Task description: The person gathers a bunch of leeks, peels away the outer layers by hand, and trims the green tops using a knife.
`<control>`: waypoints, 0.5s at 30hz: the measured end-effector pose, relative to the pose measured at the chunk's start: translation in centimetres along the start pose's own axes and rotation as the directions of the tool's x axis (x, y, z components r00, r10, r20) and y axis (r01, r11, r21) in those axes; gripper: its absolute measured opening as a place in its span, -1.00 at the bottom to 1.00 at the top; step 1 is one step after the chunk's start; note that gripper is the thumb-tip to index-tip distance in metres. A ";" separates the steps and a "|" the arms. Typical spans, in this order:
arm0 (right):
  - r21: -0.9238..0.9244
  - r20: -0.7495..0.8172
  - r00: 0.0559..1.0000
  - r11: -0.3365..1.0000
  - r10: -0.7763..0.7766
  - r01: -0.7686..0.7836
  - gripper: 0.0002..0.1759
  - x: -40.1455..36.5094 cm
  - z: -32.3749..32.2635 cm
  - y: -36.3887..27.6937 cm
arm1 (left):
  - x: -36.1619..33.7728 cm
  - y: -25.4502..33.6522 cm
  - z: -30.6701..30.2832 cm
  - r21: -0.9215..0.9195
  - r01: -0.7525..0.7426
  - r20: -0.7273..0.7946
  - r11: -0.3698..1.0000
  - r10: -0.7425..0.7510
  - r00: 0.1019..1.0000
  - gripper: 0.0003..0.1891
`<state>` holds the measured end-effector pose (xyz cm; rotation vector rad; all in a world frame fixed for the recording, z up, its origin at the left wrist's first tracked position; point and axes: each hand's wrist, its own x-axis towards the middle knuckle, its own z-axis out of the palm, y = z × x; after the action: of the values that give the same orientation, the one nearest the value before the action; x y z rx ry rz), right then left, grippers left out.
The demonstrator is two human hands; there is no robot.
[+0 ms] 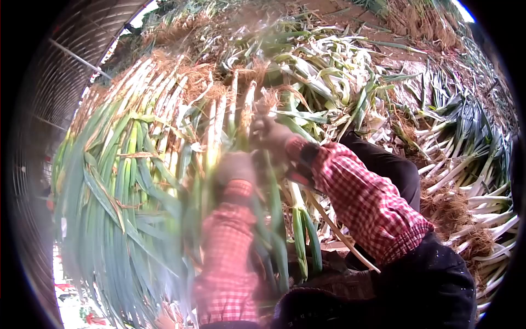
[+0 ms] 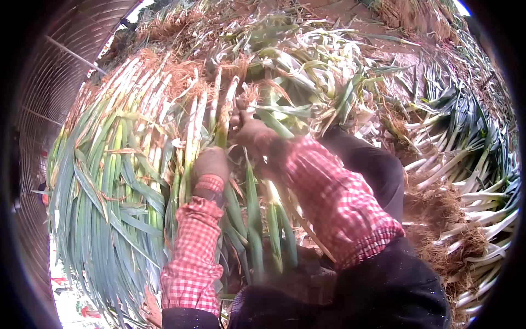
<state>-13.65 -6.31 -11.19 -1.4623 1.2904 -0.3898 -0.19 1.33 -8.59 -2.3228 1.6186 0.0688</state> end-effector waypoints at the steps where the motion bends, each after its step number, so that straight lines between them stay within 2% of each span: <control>1: -0.019 -0.030 0.999 1.000 0.017 -0.018 0.13 0.0 -0.3 -0.5 | 0.2 0.2 0.2 0.047 0.008 0.029 0.999 -0.009 1.000 -0.52; 2: -0.010 0.016 0.999 0.999 -0.042 0.042 0.07 -0.7 -0.3 -0.5 | 0.4 0.3 0.2 0.134 -0.044 0.058 0.990 0.037 0.998 -0.48; 5: 0.014 0.125 0.968 0.976 -0.218 0.218 -0.10 -5.3 0.0 1.1 | 2.3 -0.4 0.3 -0.072 -0.058 0.114 0.996 0.066 0.991 -0.32; 6: -0.008 0.099 0.958 0.963 -0.268 0.270 -0.02 -5.5 0.3 3.5 | 0.9 -0.6 -2.4 -0.138 -0.097 0.125 0.986 0.114 0.986 -0.32; 7: -0.033 0.072 0.945 0.947 -0.318 0.321 0.07 -5.7 0.6 5.8 | -0.1 -1.2 -3.3 -0.275 -0.122 0.168 0.954 0.173 0.971 -0.36; 9: -0.031 0.047 0.929 0.929 -0.366 0.368 0.03 -8.9 -0.6 8.4 | -2.0 -2.4 -5.3 -0.537 -0.114 0.251 0.836 0.287 0.925 -0.43; 10: -0.028 0.036 0.918 0.918 -0.395 0.396 0.01 -10.2 -1.1 9.2 | -1.9 -3.3 -2.8 -0.595 -0.129 0.193 0.793 0.297 0.935 -0.47; 12: -0.010 0.016 0.895 0.895 -0.445 0.445 -0.02 -12.4 -1.0 10.3 | -2.5 -4.5 0.9 -0.611 -0.181 0.193 0.771 0.367 0.910 -0.54; 13: -0.039 0.028 0.932 0.932 -0.360 0.361 -0.02 -12.0 -1.1 10.3 | -4.1 -4.3 1.6 -0.836 -0.009 0.248 0.549 0.393 0.885 -0.58; 14: -0.067 0.039 0.962 0.960 -0.271 0.274 -0.02 -10.7 -1.3 9.8 | -5.4 -4.2 1.9 -0.844 0.074 0.316 0.532 0.381 0.869 -0.62; 15: -0.070 0.027 0.969 0.966 -0.246 0.247 -0.02 -10.1 -1.6 8.8 | -6.5 -4.3 2.2 -0.844 0.158 0.383 0.513 0.369 0.847 -0.66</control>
<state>-22.79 3.13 -14.19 -1.6916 1.1204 -0.4966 1.75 9.22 -8.33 -2.3939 1.5842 1.7836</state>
